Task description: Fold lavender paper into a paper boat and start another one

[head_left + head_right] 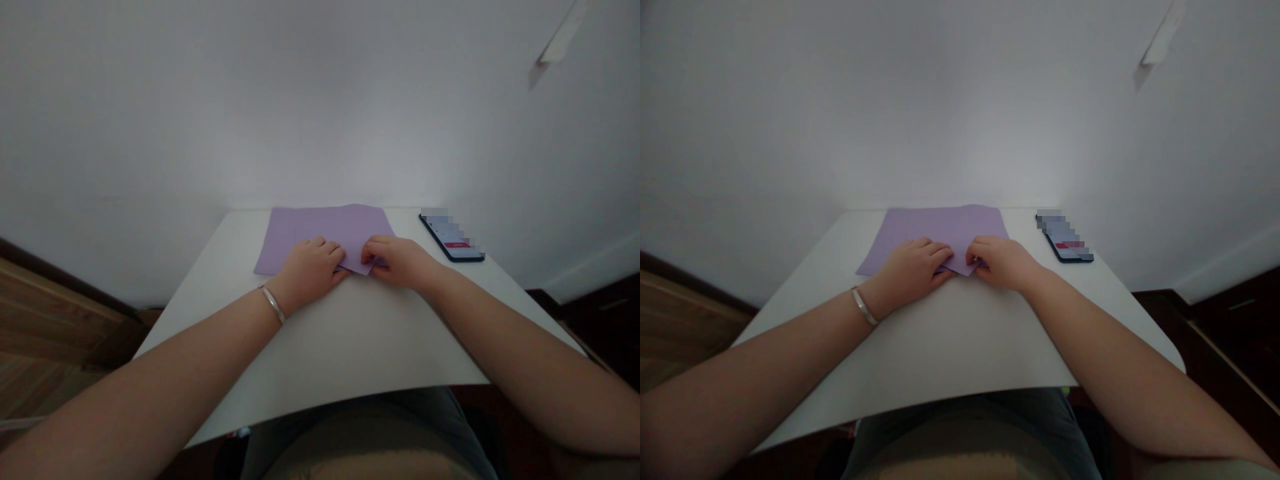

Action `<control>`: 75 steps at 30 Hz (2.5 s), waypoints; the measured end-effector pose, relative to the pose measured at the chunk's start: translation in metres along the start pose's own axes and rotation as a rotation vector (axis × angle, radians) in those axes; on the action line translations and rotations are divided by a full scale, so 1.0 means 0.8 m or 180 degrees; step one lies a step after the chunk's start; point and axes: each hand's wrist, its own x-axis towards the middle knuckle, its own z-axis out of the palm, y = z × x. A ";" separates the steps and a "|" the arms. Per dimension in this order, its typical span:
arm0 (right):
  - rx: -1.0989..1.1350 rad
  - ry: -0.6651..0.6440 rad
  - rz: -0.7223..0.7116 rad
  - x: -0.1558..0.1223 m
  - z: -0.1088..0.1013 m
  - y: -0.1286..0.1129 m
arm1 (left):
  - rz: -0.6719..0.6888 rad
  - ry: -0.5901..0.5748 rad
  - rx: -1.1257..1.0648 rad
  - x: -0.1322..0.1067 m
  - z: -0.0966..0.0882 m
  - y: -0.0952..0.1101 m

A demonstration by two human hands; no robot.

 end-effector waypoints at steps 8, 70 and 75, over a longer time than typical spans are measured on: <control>0.0262 -0.0089 0.0084 -0.002 0.002 0.007 | -0.0072 0.0041 -0.0285 -0.001 0.006 -0.003; 0.0146 -0.0086 0.0842 0.007 0.006 0.003 | 0.0435 0.0067 0.0148 -0.004 0.002 -0.003; 0.0305 0.0001 0.0775 0.001 -0.007 0.006 | 0.0325 0.0094 -0.0034 -0.004 0.004 -0.002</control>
